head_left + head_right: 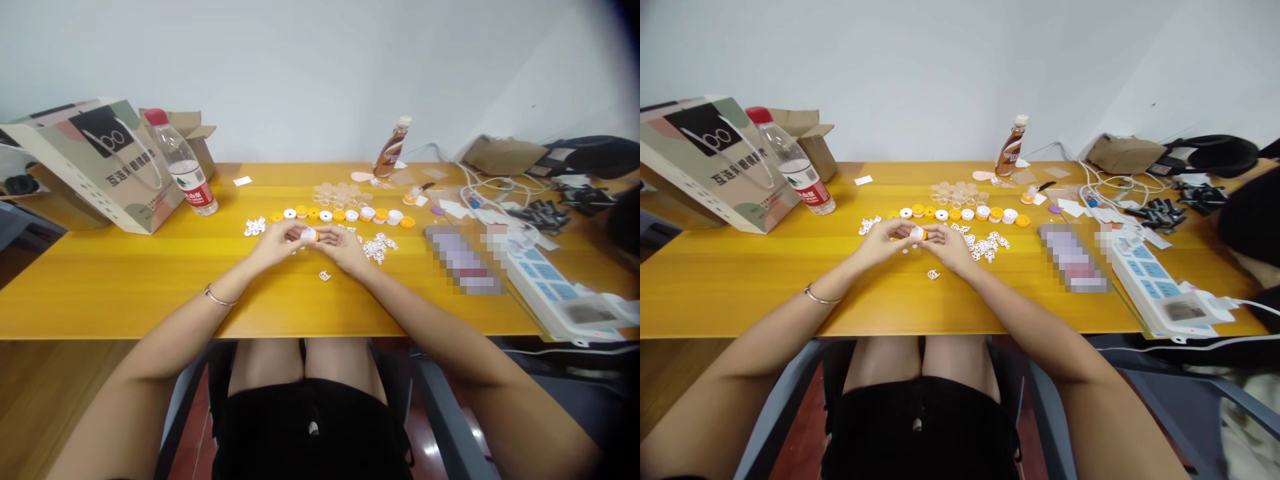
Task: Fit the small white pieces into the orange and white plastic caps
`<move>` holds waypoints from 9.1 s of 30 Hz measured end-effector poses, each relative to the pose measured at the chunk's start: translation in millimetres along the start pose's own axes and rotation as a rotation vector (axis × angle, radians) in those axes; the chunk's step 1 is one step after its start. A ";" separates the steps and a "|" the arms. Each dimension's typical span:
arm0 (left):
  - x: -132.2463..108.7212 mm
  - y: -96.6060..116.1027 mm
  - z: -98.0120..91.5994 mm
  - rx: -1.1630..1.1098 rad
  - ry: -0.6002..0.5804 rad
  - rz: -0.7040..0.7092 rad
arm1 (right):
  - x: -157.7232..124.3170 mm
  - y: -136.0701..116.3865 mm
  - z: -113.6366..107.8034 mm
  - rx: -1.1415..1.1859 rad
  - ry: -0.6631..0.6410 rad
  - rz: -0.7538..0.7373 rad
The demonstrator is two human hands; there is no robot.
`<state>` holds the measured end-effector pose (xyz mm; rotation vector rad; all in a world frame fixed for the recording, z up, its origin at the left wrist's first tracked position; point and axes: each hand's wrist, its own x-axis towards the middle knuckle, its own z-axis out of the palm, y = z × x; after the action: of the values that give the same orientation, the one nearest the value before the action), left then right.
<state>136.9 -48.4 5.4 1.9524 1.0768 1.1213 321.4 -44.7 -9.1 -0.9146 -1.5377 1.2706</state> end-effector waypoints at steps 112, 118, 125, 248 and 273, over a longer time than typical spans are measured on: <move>-0.3 10.6 -48.1 -0.046 -0.494 -0.034 | -3.1 -13.4 -14.3 0.091 -0.067 0.123; 2.9 2.8 -43.9 -0.153 -0.298 -0.001 | -3.3 -15.2 -10.1 0.065 -0.053 0.053; 0.5 5.7 -25.7 -0.122 -0.226 -0.009 | -3.9 -7.8 -2.1 -0.011 -0.023 0.012; -7.0 3.8 15.4 0.041 0.059 0.178 | -0.5 -14.8 -15.6 0.195 -0.090 0.357; -8.3 3.0 13.9 0.185 0.013 0.258 | -1.7 -21.6 -12.3 0.187 -0.074 0.404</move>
<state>147.9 -58.7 -1.3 2.2835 0.9845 1.2063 333.8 -46.7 12.4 -1.0997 -1.2995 1.7206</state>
